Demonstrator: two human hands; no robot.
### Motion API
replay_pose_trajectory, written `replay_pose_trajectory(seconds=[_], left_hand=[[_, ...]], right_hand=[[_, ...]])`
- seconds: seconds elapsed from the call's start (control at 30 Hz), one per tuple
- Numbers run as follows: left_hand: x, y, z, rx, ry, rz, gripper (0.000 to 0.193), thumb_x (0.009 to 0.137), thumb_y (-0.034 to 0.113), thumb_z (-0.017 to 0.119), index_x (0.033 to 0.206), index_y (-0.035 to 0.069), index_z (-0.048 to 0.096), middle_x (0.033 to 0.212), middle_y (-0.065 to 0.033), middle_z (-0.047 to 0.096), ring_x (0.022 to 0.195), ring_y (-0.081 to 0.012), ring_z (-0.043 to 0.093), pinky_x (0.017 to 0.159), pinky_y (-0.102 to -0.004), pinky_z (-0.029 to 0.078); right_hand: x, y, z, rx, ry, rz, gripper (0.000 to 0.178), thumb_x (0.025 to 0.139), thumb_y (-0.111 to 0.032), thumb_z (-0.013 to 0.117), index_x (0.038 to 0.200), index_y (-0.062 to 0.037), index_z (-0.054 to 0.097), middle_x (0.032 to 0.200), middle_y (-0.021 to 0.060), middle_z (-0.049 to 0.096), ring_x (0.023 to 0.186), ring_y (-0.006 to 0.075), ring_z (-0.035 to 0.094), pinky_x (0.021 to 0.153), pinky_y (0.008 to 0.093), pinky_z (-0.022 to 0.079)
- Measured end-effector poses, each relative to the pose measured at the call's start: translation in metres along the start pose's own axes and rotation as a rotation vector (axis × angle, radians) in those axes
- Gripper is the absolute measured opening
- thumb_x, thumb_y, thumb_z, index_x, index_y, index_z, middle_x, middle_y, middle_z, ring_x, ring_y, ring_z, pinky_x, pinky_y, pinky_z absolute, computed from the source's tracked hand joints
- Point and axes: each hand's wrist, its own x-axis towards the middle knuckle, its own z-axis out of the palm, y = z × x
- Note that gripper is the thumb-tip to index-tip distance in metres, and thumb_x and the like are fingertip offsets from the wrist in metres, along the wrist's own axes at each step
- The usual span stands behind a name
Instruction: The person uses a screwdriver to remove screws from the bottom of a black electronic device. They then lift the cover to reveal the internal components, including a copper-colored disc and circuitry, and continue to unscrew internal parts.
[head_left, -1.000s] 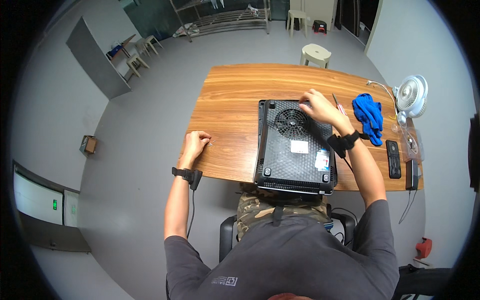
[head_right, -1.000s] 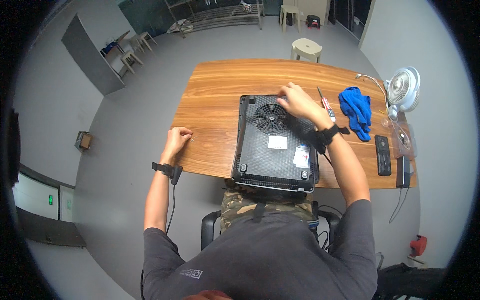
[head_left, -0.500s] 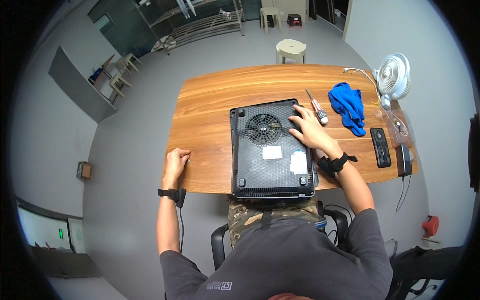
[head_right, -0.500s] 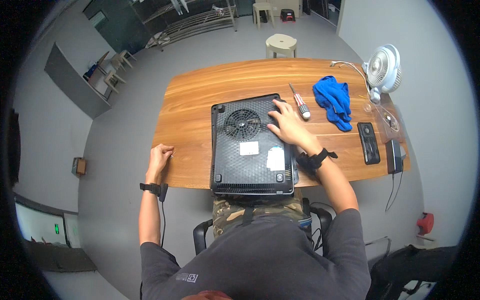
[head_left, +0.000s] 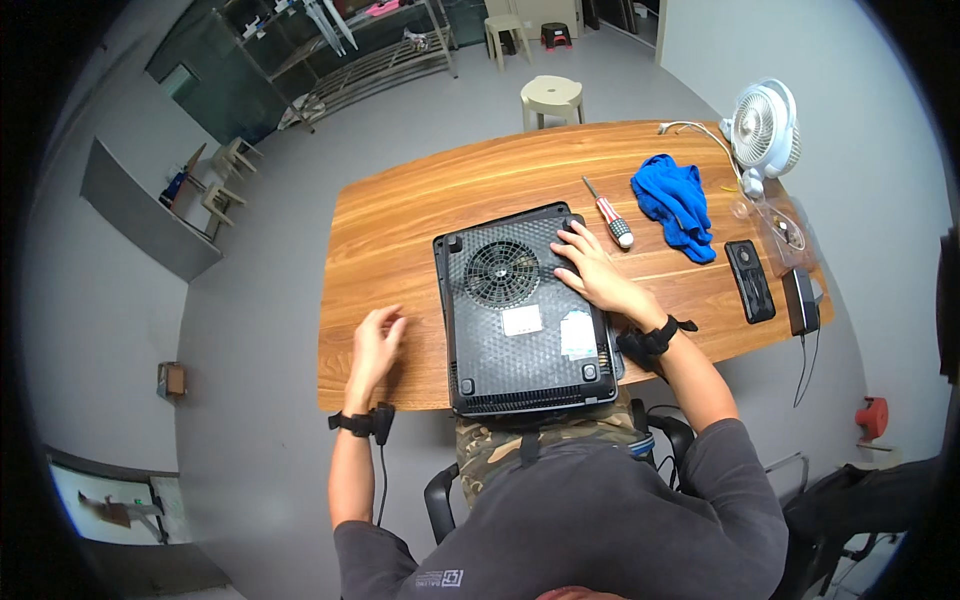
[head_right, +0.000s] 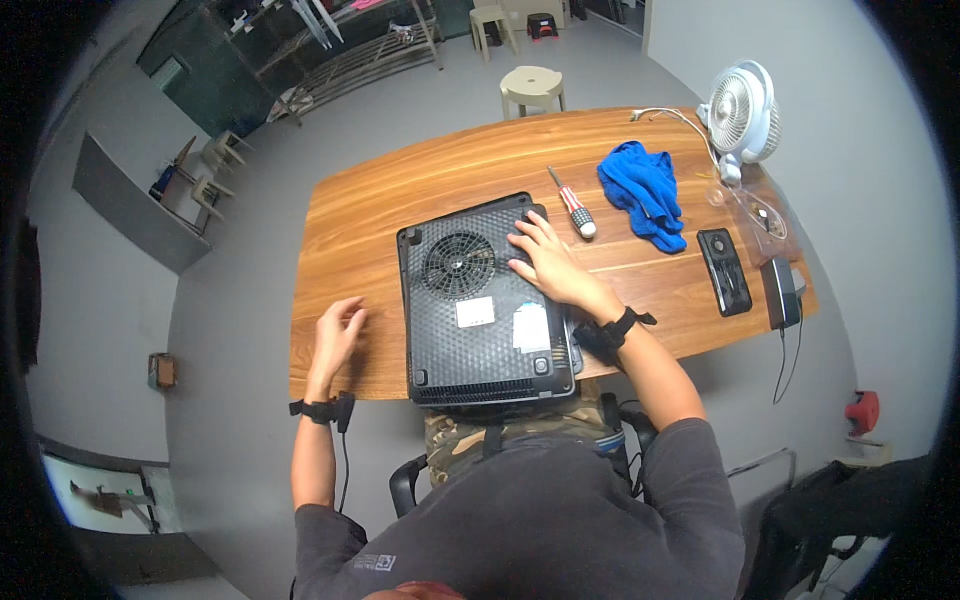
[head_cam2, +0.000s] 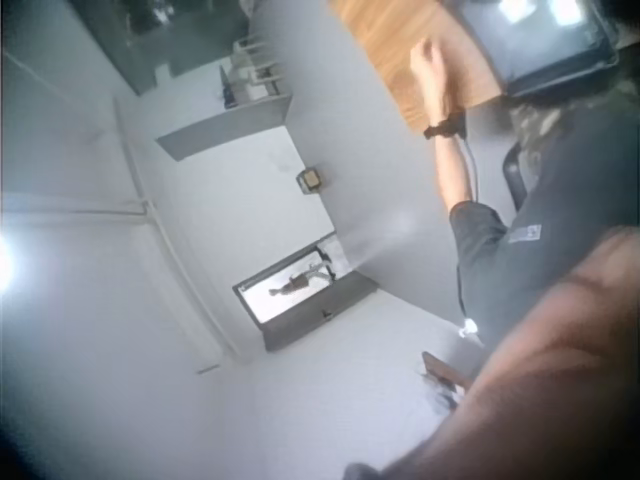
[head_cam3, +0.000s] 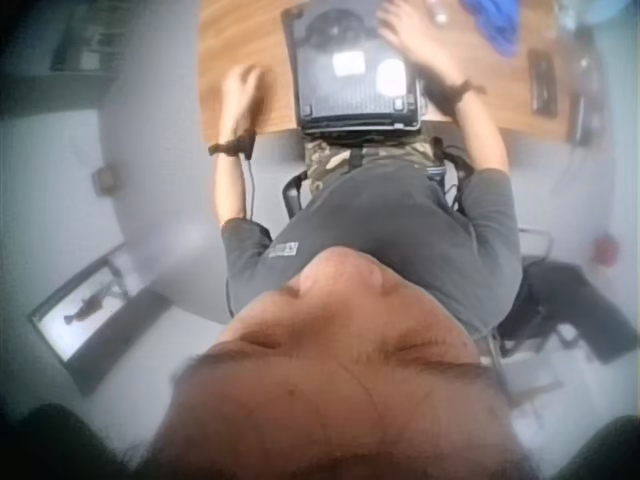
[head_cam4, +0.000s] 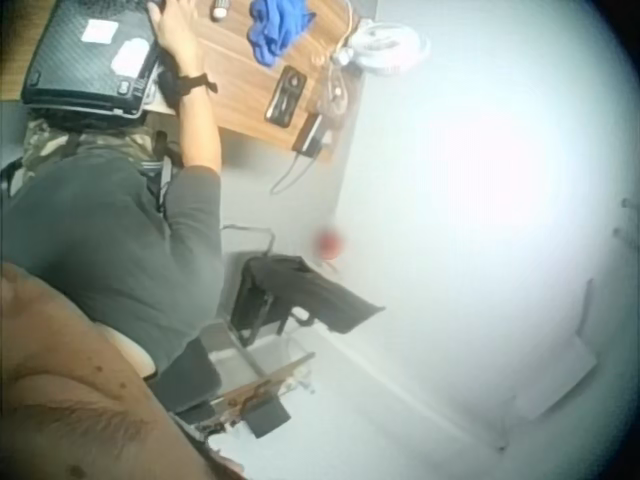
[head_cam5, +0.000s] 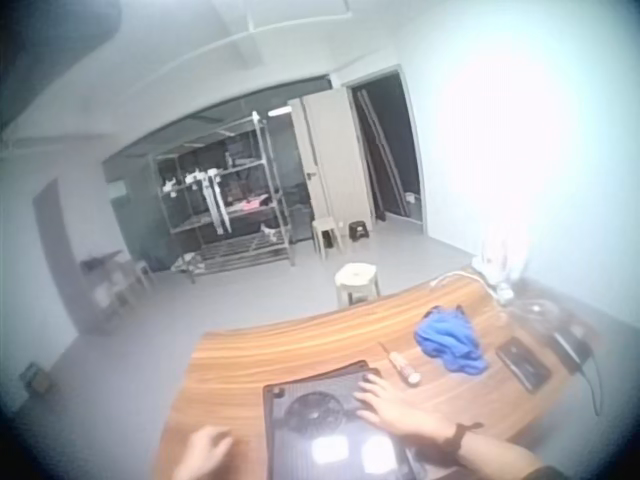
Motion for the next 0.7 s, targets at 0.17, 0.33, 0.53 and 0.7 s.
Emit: replay_pose_trajectory(seconds=[0.17,0.33,0.53,0.7], left_hand=[[0.011,0.037,0.045,-0.254,-0.187,-0.119,0.042,0.097,0.024,0.07,0.129,-0.001,0.064,0.102,-0.0173,0.072,0.086,-0.0234,0.071,0.079,-0.0348,0.057],[0.01,0.063,0.056,0.134,-0.148,-0.003,0.059,0.098,0.04,0.065,0.139,-0.002,0.054,0.114,-0.0233,0.065,0.106,-0.0379,0.066,0.094,-0.0439,0.053],[0.004,0.063,0.053,0.198,-0.234,-0.103,0.066,0.101,0.05,0.055,0.144,-0.001,0.05,0.113,-0.0243,0.065,0.108,-0.0408,0.062,0.096,-0.046,0.049],[-0.003,0.066,0.047,0.169,-0.281,-0.13,0.069,0.102,0.052,0.052,0.147,0.0,0.046,0.113,-0.0284,0.068,0.109,-0.0436,0.064,0.096,-0.0489,0.049]], right_hand=[[-0.001,-0.006,-0.003,0.023,-0.02,0.025,0.048,0.098,-0.027,0.066,0.136,0.0004,0.057,0.153,0.0227,0.045,0.151,0.0407,0.027,0.121,0.0491,0.03],[-0.002,-0.003,0.001,0.078,-0.042,0.037,0.048,0.1,-0.024,0.064,0.14,0.001,0.056,0.157,0.0238,0.04,0.153,0.0419,0.022,0.123,0.0489,0.027],[-0.002,-0.005,-0.001,0.115,-0.063,0.073,0.048,0.1,-0.023,0.064,0.141,0.0007,0.055,0.16,0.0222,0.038,0.155,0.0416,0.019,0.123,0.0486,0.026],[-0.003,-0.003,-0.002,0.193,-0.115,0.147,0.05,0.101,-0.02,0.063,0.147,-0.0047,0.051,0.164,0.0178,0.033,0.156,0.041,0.014,0.125,0.0491,0.02]])
